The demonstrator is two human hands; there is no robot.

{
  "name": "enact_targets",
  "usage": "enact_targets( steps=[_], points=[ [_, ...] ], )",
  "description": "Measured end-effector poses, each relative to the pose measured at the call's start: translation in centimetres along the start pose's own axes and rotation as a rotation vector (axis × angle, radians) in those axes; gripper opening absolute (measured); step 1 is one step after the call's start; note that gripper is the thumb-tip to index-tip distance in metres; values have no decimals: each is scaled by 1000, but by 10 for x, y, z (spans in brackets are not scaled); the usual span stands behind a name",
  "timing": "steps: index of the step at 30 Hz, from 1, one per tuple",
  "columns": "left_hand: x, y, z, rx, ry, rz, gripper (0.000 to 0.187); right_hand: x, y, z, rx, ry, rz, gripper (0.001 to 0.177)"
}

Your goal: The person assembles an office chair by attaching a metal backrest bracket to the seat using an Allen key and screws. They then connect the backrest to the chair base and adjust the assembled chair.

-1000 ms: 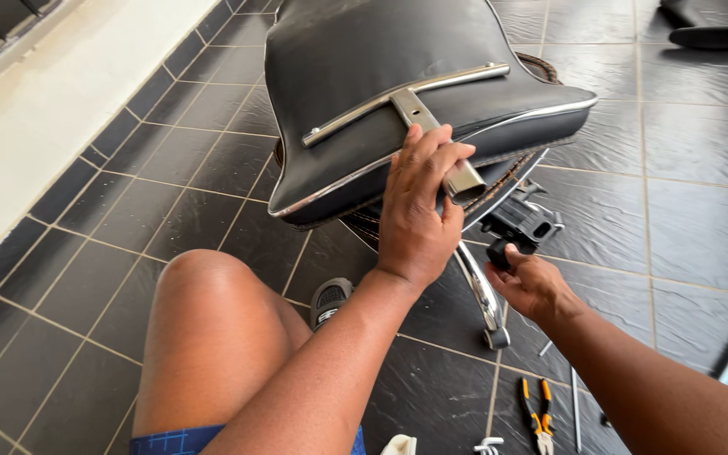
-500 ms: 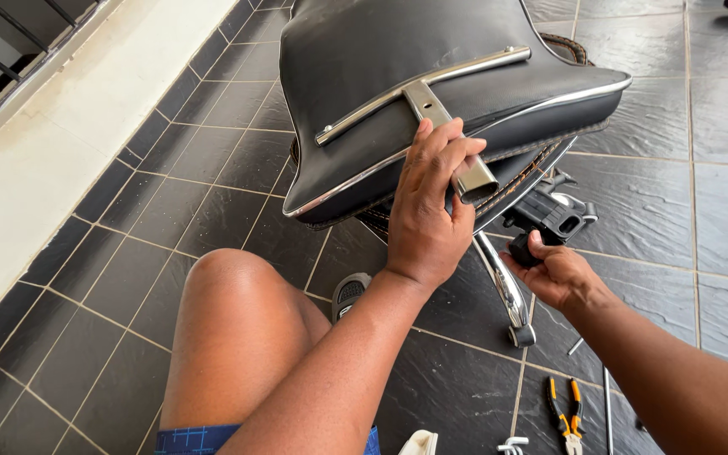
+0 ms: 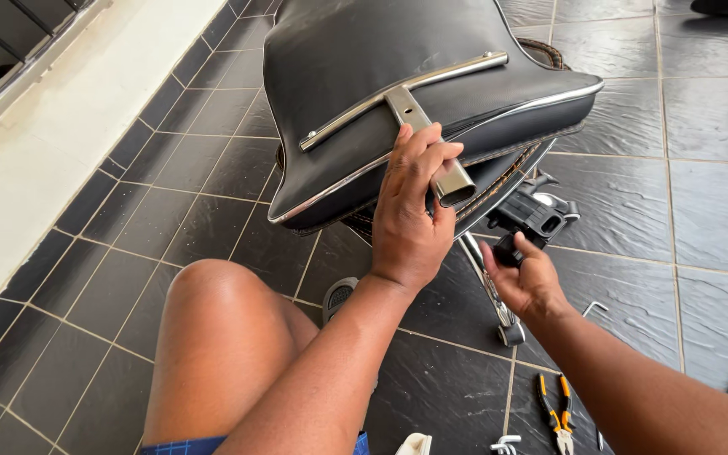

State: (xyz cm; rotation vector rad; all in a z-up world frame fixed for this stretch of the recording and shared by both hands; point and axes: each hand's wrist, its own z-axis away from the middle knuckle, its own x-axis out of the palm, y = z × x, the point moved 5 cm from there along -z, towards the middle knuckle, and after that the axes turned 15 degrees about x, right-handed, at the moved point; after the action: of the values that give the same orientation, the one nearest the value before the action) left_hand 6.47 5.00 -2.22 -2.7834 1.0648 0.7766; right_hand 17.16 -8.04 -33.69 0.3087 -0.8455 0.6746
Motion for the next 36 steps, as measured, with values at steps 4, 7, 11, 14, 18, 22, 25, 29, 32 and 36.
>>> enact_targets(
  steps=[4, 7, 11, 14, 18, 22, 25, 29, 32, 36],
  points=[
    [-2, -1, 0, -13, -26, 2, 59, -1, -4, -4, -44, 297, 428, 44],
    [-3, 0, 3, -3, -64, 3, 60, 3, 7, 7, -37, 295, 308, 51],
    [-2, -1, 1, -24, -64, -14, 59, 21, 17, 28, 35, -17, -179, 46],
    [-1, 1, 3, -5, -23, -21, 58, 20, 13, 31, 15, 30, -4, 48],
    [2, -2, 2, -17, -40, -16, 54, 8, 6, 23, -25, 168, -15, 61],
    [0, -3, 2, -35, -52, -25, 59, 11, 11, 22, 47, -115, -119, 69],
    [1, -1, 2, -39, -53, -22, 59, 7, 9, 26, -11, -31, -114, 60],
    [0, 0, 2, -21, -63, -16, 60, 14, 10, 35, -15, 62, -130, 63],
    [0, -1, 1, -44, -71, -22, 62, 18, 11, 45, -12, 83, -44, 57],
    [-1, -1, 1, -24, -63, -18, 58, 15, 11, 55, -8, 251, 86, 61]
  ],
)
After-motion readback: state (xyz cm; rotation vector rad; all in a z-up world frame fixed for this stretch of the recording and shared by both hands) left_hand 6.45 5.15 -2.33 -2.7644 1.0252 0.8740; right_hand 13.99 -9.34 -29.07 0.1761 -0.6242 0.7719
